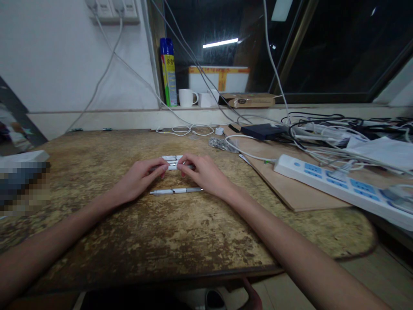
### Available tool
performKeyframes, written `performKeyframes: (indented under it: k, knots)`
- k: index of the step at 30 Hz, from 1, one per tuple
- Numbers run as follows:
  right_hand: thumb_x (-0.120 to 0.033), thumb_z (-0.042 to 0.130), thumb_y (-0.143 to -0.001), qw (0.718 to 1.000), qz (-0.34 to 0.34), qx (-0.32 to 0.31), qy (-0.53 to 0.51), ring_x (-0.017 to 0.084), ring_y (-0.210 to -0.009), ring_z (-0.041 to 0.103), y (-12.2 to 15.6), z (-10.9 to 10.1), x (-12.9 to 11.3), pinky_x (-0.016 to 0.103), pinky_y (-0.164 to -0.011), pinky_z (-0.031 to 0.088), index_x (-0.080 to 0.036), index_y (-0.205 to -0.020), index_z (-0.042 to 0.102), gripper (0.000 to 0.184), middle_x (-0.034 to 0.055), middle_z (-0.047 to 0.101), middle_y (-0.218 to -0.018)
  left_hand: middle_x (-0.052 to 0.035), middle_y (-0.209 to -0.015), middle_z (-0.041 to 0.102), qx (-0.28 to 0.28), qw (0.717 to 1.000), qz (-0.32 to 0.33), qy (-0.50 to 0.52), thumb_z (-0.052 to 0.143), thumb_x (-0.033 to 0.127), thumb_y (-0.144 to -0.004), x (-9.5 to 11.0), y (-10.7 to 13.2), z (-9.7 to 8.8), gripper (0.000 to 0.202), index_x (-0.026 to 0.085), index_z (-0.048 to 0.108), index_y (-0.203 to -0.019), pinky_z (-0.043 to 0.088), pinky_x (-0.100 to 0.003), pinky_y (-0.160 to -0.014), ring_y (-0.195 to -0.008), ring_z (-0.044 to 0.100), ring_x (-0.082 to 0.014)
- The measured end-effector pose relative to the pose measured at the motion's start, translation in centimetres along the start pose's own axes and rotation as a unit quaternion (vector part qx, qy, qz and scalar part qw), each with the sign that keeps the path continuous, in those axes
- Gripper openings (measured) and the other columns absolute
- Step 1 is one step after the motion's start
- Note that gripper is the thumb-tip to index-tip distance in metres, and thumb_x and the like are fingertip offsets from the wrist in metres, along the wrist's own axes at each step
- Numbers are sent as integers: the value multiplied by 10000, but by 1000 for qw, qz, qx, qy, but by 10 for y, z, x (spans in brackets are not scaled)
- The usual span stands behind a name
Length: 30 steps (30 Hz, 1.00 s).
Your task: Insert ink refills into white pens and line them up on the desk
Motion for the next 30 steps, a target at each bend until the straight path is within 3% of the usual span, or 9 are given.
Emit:
performKeyframes:
  k: [2, 5, 10, 14, 19, 23, 28, 30]
  knots:
    - [-295, 637, -961, 1000, -23, 15, 5, 193, -877, 651, 0, -1, -2, 303, -778, 468, -213, -1002, 673, 98, 42, 739, -955, -5, -783, 645, 0, 1000, -3, 1, 432, 399, -1069, 0, 0, 0, 349, 182, 640, -891, 390, -290, -676, -707, 571, -169]
    - [-321, 726, -899, 998, -47, 42, 11, 197, -889, 635, 0, -3, -5, 309, -802, 474, -205, -966, 653, 152, 49, 721, -970, -3, -772, 639, 1, 1000, -9, 3, 430, 391, -1070, 1, 0, 1, 355, 184, 625, -857, 381, -288, -668, -694, 562, -165]
    - [-307, 581, -993, 999, -8, 18, -32, 189, -867, 670, -1, -1, -2, 311, -788, 489, -207, -1023, 672, 138, 46, 745, -944, 4, -742, 609, -1, 1000, -5, 1, 420, 406, -1073, 2, 0, 2, 374, 185, 612, -840, 375, -285, -665, -687, 551, -165]
    - [-314, 696, -915, 998, -37, 43, -21, 205, -946, 658, 0, -3, -3, 330, -851, 497, -203, -1024, 680, 157, 60, 732, -1021, 9, -718, 595, -5, 1000, -8, -2, 407, 408, -1076, 1, 1, 2, 385, 186, 610, -835, 376, -285, -662, -670, 544, -166]
    - [-325, 556, -1004, 999, 3, 13, -39, 197, -858, 678, 0, 0, 0, 330, -799, 505, -196, -1042, 692, 191, 55, 751, -934, 4, -744, 618, -3, 1000, -5, 4, 401, 407, -1079, 0, 1, 2, 390, 185, 612, -836, 377, -285, -668, -686, 558, -167]
    - [-293, 682, -927, 998, -34, 35, -38, 204, -940, 674, 0, -1, -3, 333, -853, 510, -202, -1036, 683, 142, 61, 748, -1019, 9, -726, 613, -3, 1000, -13, 4, 406, 392, -1077, 0, 1, 1, 390, 182, 610, -818, 368, -279, -659, -666, 550, -161]
    - [-316, 589, -990, 998, -10, 34, -55, 192, -849, 685, -1, 0, 1, 331, -796, 517, -201, -1024, 694, 159, 47, 752, -928, 14, -711, 615, 0, 1000, -20, 4, 411, 369, -1077, 2, 1, 0, 384, 179, 626, -822, 363, -276, -662, -649, 549, -154]
    - [-299, 629, -963, 998, -16, 41, -50, 195, -864, 688, -2, -1, 2, 327, -788, 517, -209, -1018, 699, 127, 45, 755, -951, 14, -709, 620, -1, 1000, -21, 8, 402, 372, -1080, 2, 1, -1, 394, 178, 634, -828, 366, -276, -663, -645, 551, -153]
Point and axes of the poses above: each hand's wrist, its own y-axis away from the middle knuckle, its own z-axis out of the palm, x = y × z, the point moved 4 cm from there along -y, towards the middle knuckle
